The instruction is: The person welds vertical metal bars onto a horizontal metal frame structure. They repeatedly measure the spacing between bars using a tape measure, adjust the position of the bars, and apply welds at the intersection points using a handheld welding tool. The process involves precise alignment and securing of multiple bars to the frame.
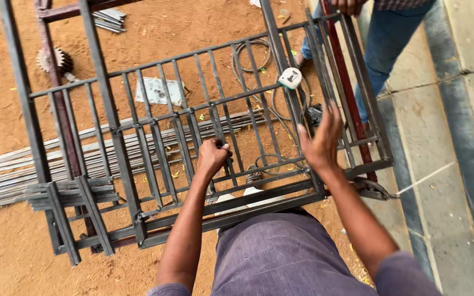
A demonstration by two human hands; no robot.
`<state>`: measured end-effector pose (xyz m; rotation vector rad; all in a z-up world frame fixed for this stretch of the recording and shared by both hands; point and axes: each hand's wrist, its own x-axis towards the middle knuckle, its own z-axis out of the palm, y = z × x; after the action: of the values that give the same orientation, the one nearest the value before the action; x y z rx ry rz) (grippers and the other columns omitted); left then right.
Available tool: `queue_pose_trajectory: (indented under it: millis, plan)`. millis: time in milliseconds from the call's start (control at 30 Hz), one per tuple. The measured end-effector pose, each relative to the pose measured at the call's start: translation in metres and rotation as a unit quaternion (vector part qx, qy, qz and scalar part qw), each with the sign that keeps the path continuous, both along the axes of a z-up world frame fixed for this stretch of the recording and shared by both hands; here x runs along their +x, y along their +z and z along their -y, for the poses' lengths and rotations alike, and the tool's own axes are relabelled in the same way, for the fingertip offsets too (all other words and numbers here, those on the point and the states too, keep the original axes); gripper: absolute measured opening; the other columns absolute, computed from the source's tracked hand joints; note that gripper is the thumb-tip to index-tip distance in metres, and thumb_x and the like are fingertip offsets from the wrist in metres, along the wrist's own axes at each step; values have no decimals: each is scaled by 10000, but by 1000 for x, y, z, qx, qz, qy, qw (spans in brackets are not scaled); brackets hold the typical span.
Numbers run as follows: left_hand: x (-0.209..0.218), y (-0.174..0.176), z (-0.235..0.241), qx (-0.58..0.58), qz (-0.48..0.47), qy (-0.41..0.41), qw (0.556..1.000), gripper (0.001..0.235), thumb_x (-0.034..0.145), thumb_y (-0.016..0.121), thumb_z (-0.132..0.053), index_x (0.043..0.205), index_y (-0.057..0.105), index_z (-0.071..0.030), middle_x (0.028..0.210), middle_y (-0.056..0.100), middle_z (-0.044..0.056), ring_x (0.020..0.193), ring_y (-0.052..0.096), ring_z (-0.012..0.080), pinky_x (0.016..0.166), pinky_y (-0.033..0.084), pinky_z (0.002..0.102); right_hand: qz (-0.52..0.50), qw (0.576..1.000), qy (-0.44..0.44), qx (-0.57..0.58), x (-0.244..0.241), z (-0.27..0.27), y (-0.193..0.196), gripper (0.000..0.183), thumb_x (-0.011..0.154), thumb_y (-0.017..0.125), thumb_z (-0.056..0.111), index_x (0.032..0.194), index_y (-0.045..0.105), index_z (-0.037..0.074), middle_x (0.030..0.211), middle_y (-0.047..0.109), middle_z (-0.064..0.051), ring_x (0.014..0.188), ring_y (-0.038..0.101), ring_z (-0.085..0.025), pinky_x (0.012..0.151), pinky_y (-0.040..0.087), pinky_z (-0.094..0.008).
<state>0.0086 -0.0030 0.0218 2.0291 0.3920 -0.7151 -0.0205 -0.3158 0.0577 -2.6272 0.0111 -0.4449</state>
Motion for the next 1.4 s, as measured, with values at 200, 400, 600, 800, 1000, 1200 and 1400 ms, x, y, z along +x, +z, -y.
queue_pose_trajectory:
  millis: [200,400,600,800,1000,1200,1400]
  plan:
    - [-5,1,-1,-15,16,-6,1000,252,953,691,-223,935,764,18,753,766,138,608,729,191,595,583,387,-115,991,64,35,112,-6,-19,943,939,772,261,1655,198,38,1615,112,-369,1443,252,-542,1150,311,-603]
    - [-3,-4,-3,44,68,-14,997,388,887,761,-382,825,770,2,714,749,156,656,734,222,695,596,415,-97,990,100,8,140,11,-46,652,993,763,173,1532,438,4,1438,492,-275,1319,526,-405,1075,499,-532]
    - [0,-21,1,67,27,-19,997,448,898,723,-436,768,752,-8,684,729,162,658,745,261,710,627,420,-97,942,35,319,87,11,-14,594,895,819,53,1370,475,-41,1186,600,-161,1006,664,-241,853,628,-403]
    - [3,-20,6,123,30,-52,991,511,899,736,-476,755,704,13,730,708,202,689,717,293,661,606,471,-202,665,-7,719,-4,18,10,523,866,766,-5,1331,529,21,978,640,-120,793,685,-213,658,637,-325]
    - [-7,33,2,133,20,-60,989,553,937,731,-489,816,711,50,791,720,227,674,670,288,631,561,455,-212,646,-81,729,-78,2,13,380,955,706,178,1292,600,39,960,699,-111,727,711,-209,521,584,-272]
    - [-71,67,-5,-181,-25,-40,982,359,912,719,-314,1099,705,-8,823,744,127,620,685,186,528,584,331,-204,896,22,394,-105,-79,28,404,848,806,117,1184,590,56,985,725,-131,833,740,-203,650,627,-294]
    - [-121,36,-32,-399,-60,36,914,407,912,760,-228,1172,625,54,880,740,118,671,706,131,563,587,250,-212,944,154,199,-117,-155,53,384,846,796,124,1165,594,56,1029,742,-148,894,771,-252,737,640,-348]
